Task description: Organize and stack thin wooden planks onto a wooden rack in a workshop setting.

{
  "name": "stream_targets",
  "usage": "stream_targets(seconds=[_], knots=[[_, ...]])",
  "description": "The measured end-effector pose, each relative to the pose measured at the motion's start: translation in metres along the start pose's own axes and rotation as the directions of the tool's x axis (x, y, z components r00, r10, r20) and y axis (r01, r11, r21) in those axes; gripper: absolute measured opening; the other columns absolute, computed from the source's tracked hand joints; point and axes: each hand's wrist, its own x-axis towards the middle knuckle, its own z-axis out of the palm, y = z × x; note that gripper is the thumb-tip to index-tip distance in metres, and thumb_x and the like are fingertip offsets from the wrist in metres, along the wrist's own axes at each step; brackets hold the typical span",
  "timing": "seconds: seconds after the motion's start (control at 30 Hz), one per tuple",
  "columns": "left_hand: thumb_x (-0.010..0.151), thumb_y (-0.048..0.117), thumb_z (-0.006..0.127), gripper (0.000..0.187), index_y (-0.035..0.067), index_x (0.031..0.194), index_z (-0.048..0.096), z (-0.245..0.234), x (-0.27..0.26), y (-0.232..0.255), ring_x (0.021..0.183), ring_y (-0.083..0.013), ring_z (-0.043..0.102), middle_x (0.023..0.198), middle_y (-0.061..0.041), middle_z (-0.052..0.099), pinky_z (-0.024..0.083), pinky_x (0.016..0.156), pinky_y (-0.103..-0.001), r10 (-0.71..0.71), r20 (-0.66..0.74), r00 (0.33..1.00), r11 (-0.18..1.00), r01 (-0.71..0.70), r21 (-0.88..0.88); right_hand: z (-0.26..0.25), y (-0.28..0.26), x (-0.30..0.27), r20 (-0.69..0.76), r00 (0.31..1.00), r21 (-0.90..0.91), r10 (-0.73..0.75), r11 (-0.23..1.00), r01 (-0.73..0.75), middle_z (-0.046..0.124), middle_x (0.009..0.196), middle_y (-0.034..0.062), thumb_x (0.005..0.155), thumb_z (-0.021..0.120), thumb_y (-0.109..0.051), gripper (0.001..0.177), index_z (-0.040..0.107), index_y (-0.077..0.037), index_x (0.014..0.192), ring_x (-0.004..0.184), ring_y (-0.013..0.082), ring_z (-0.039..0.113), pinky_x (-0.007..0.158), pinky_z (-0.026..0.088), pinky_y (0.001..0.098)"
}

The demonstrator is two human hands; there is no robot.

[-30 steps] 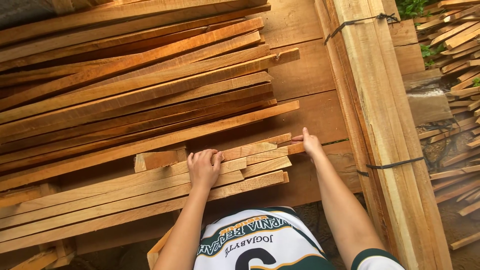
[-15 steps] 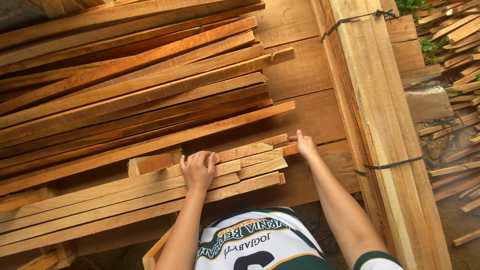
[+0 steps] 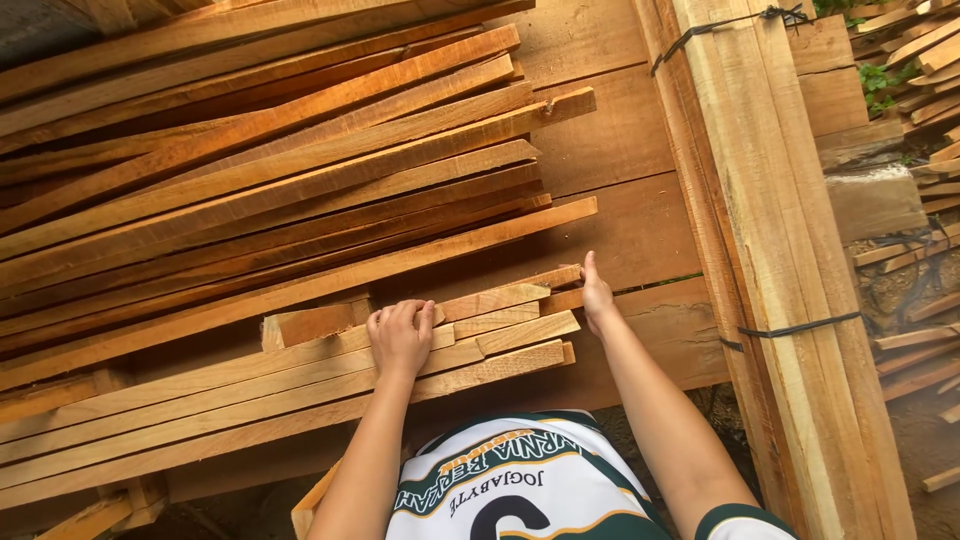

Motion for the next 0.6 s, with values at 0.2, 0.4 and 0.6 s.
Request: stream_targets(seconds=[0.2, 0.4, 0.6], knots=[[0.105, 0.058, 0.048, 0.036, 0.033, 0.102, 0.073, -0.007, 0.001, 0.002, 0.109, -0.0118, 0.066, 0.107, 0.014, 0.074, 0.036, 0.110, -0.041, -0.004, 0.040, 0.999, 1.000, 0.005, -0.026, 0.003, -0.029, -0.023, 0.097, 0.992, -0.023, -0.083, 0.996, 0.086, 0.040, 0.157, 0.0289, 0.103, 0.051, -0.066, 0.084, 0.051, 0.006, 0.145, 0.150, 0.0408, 0.030, 0.125, 0.020, 0.0533], [0.104, 0.059, 0.051, 0.034, 0.034, 0.100, 0.073, -0.001, 0.000, -0.004, 0.108, -0.0110, 0.066, 0.105, 0.016, 0.074, 0.037, 0.108, -0.040, -0.011, 0.032, 0.999, 0.999, 0.013, -0.040, -0.007, -0.051, -0.104, 0.213, 0.947, 0.235, 0.243, 0.927, -0.291, 0.004, 0.164, 0.0348, 0.099, 0.057, -0.058, 0.094, 0.013, -0.003, 0.162, 0.153, 0.0491, 0.012, 0.122, 0.023, 0.0607], [0.107, 0.055, 0.048, 0.035, 0.031, 0.104, 0.073, -0.004, 0.001, -0.005, 0.114, -0.0120, 0.065, 0.109, 0.014, 0.074, 0.035, 0.111, -0.041, -0.011, 0.038, 0.999, 0.993, 0.015, -0.118, -0.044, 0.143, 0.018, 0.517, 0.814, 0.405, 0.264, 0.762, -0.505, 0.065, 0.131, 0.0074, 0.096, 0.064, -0.045, 0.054, 0.060, -0.014, 0.140, 0.113, 0.0313, 0.067, 0.096, 0.056, 0.0450]])
